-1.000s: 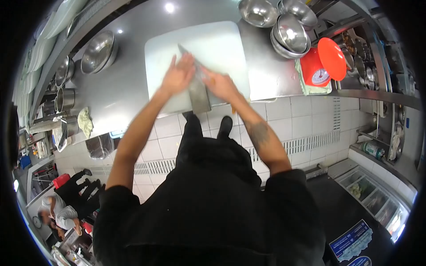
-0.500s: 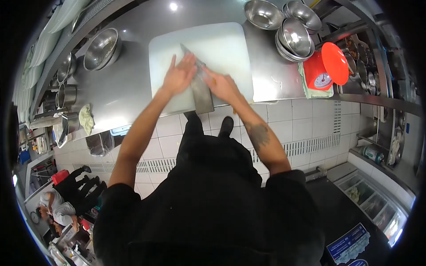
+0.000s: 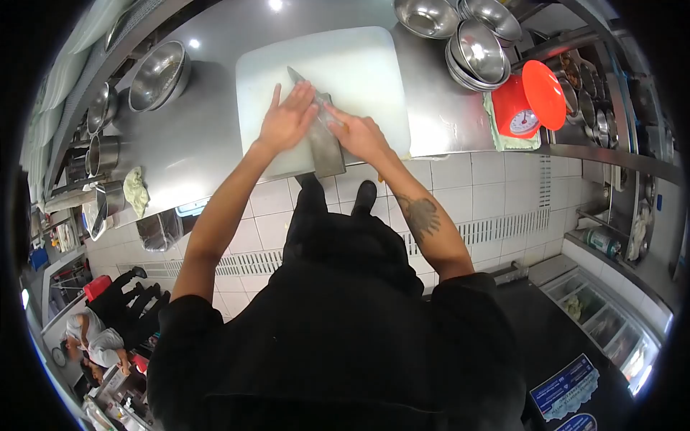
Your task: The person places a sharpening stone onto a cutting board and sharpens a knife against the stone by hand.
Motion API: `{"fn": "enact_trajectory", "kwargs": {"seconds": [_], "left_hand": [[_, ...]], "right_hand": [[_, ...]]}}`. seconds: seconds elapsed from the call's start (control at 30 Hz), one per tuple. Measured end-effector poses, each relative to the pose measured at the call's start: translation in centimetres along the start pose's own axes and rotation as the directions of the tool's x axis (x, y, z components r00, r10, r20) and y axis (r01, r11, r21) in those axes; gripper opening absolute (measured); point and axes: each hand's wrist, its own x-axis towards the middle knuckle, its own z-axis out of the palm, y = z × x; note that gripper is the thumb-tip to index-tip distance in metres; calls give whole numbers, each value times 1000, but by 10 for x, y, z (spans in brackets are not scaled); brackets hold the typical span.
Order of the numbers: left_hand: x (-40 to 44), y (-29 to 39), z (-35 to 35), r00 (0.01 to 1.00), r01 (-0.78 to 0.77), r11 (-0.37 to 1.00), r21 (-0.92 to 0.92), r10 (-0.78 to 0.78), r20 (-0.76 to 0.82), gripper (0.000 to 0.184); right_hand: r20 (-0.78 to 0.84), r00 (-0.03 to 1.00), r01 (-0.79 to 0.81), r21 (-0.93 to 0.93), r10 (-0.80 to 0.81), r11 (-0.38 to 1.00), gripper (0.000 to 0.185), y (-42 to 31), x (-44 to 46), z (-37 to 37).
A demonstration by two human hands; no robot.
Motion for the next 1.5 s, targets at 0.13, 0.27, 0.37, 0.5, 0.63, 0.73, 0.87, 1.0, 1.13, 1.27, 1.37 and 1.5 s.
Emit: {"fn": "enact_trajectory", "kwargs": {"seconds": [0.13,0.27,0.37,0.5,0.63,0.73,0.87,1.0,1.13,1.27,1.37,1.5], "left_hand": [[-93,115,-22,988,102,988,-120,-86,125,63],[-93,115,-22,989,83,992,-100,-69,132,63],[-30,30,0,999,-18,995,103,22,-40,55],[-15,9,0,1000,-27,998,54,28,-6,53],[-89,112,-27,982,76,994,-73,-62,179,65],[-86,105,-22,986,62,996,-70,-50,160,65],[-5,4,-2,998,12,997,83,-17,61,58],[-3,-9,-3,992,-31,993,110,16,129,56],[-83,99,-22,975,106,976,-192,-64,212,69],[-70,86,-15,990,48,997,-63,-40,133,63],[-1,3,9,999,-12,995,101,9,33,58],[43,-16,-20,984,162,987,20,-163,70,56]], "right_hand": [[32,994,105,45,-106,993,50,38,-127,21],[137,989,-51,3,51,999,51,25,-129,10],[88,996,-2,-28,5,1000,49,15,-26,1],[32,999,29,-16,-29,999,48,5,-3,0],[136,989,-54,-25,57,998,48,22,-126,9],[84,996,34,29,-36,999,51,38,-117,15],[71,997,6,-24,-5,1000,51,7,4,-4],[-57,989,135,-45,-137,990,50,18,7,9],[66,998,-5,-15,6,1000,51,26,-119,10],[94,995,-23,-88,32,996,50,28,-101,6],[40,999,-28,-107,33,994,48,10,0,0],[-38,999,-1,-47,-1,999,49,-1,49,-9]]}}
